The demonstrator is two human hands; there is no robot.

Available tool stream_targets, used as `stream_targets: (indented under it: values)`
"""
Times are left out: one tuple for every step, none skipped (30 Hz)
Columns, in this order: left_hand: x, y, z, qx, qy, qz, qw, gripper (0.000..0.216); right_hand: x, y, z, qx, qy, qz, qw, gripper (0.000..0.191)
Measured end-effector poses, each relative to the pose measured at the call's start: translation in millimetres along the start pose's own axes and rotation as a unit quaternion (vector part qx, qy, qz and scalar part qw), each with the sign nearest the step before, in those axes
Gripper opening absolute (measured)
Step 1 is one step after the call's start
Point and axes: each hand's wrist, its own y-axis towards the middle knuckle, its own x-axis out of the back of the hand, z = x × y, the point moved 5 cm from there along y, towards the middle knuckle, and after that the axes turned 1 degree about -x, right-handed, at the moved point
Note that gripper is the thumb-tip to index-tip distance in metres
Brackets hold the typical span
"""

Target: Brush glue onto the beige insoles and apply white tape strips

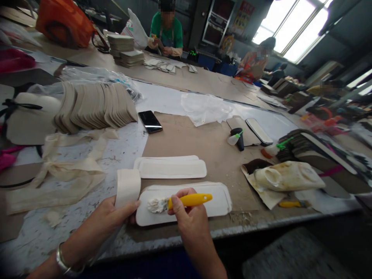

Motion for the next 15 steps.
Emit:
stream_targets:
  values:
    - [0,1,3,-0.005,0.0,-0.004,1.0,0.034,7,-1,-1,0.015,-0.024,-0.026,0.999,0.041]
    - [0,1,6,-0.009,0.003,-0.007,1.0,0.036,14,-2,-1,0.029,-0.045,-0.05,0.997,0.04]
    - [0,2,8,-0.012,0.008,-0.01,1.0,0.037,21,-4,-1,0.039,-0.062,-0.072,0.995,0.038]
    - [0,2,10,-0.014,0.014,-0.012,1.0,0.038,26,-7,-1,0.046,-0.074,-0.091,0.992,0.037]
    - [0,2,12,-0.015,0.019,-0.015,1.0,0.039,30,-10,0,0.047,-0.08,-0.102,0.99,0.036]
    - [1,2,13,-0.016,0.025,-0.016,0.999,0.039,30,-13,0,0.046,-0.077,-0.106,0.99,0.035]
    - [1,1,14,-0.017,0.031,-0.017,0.999,0.04,28,-16,0,0.043,-0.064,-0.106,0.991,0.035]
    - [1,1,14,-0.018,0.034,-0.017,0.999,0.04,25,-17,0,0.042,-0.044,-0.106,0.993,0.034]
    - [1,1,14,-0.017,0.034,-0.02,0.999,0.041,21,-18,0,0.046,-0.023,-0.109,0.993,0.034]
    - [2,1,14,-0.015,0.032,-0.024,0.999,0.042,18,-18,-1,0.055,-0.008,-0.112,0.992,0.033]
    - [2,1,14,-0.013,0.029,-0.031,0.999,0.042,17,-17,-1,0.067,-0.005,-0.12,0.99,0.033]
    - [2,0,14,-0.011,0.029,-0.039,0.999,0.042,19,-16,-2,0.084,-0.016,-0.134,0.987,0.032]
    - [2,0,14,-0.01,0.032,-0.048,0.998,0.043,23,-14,-3,0.104,-0.039,-0.153,0.982,0.031]
    - [2,0,13,-0.009,0.037,-0.054,0.998,0.044,31,-13,-3,0.124,-0.072,-0.175,0.974,0.03]
    - [2,-1,13,-0.01,0.042,-0.057,0.997,0.044,41,-13,-3,0.144,-0.11,-0.202,0.962,0.028]
